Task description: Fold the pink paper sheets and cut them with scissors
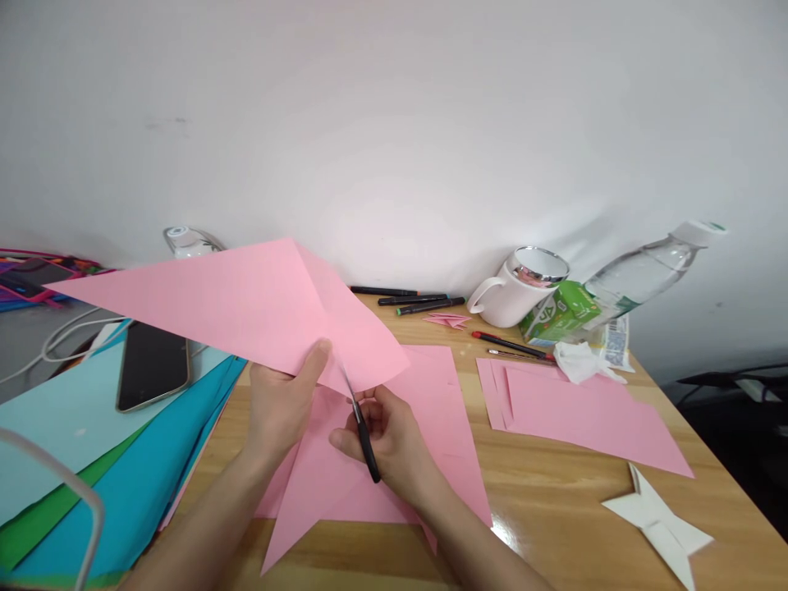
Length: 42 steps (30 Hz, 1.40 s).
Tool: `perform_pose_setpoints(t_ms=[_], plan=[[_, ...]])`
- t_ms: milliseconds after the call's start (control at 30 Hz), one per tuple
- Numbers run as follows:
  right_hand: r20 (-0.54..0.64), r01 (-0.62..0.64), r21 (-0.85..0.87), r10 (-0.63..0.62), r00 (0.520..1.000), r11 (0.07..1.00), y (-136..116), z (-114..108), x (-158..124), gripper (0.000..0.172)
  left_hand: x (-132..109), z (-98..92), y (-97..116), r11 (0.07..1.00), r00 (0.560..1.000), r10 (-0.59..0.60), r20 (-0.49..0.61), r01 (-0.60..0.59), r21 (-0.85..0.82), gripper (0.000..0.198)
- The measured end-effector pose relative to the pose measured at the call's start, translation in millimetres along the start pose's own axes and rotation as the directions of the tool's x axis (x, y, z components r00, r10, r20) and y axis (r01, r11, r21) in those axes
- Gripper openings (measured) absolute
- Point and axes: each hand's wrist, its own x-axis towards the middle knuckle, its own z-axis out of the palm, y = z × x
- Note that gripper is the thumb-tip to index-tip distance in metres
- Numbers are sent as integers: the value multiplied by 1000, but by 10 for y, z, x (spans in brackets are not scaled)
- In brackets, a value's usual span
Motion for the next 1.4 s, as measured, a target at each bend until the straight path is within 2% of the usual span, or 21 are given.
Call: perform_pose_setpoints(t_ms=[567, 800, 1167, 1400], plan=[[-54, -50, -10, 50, 997, 999, -44, 18, -11, 40, 6, 3, 8, 999, 999, -28, -15, 27, -18, 10], [-61, -40, -30, 38, 997, 999, -1, 12, 3, 39, 13, 0, -20, 1000, 1000, -11, -7, 11, -13, 11], [-101, -85, 10, 85, 991, 996, -7, 25, 7, 37, 14, -1, -27, 1000, 1000, 3, -1, -3, -6, 10], [-120, -116, -28, 111, 986, 993, 2, 19, 9, 36, 13, -7, -24, 1000, 1000, 2, 7, -2, -6, 10]])
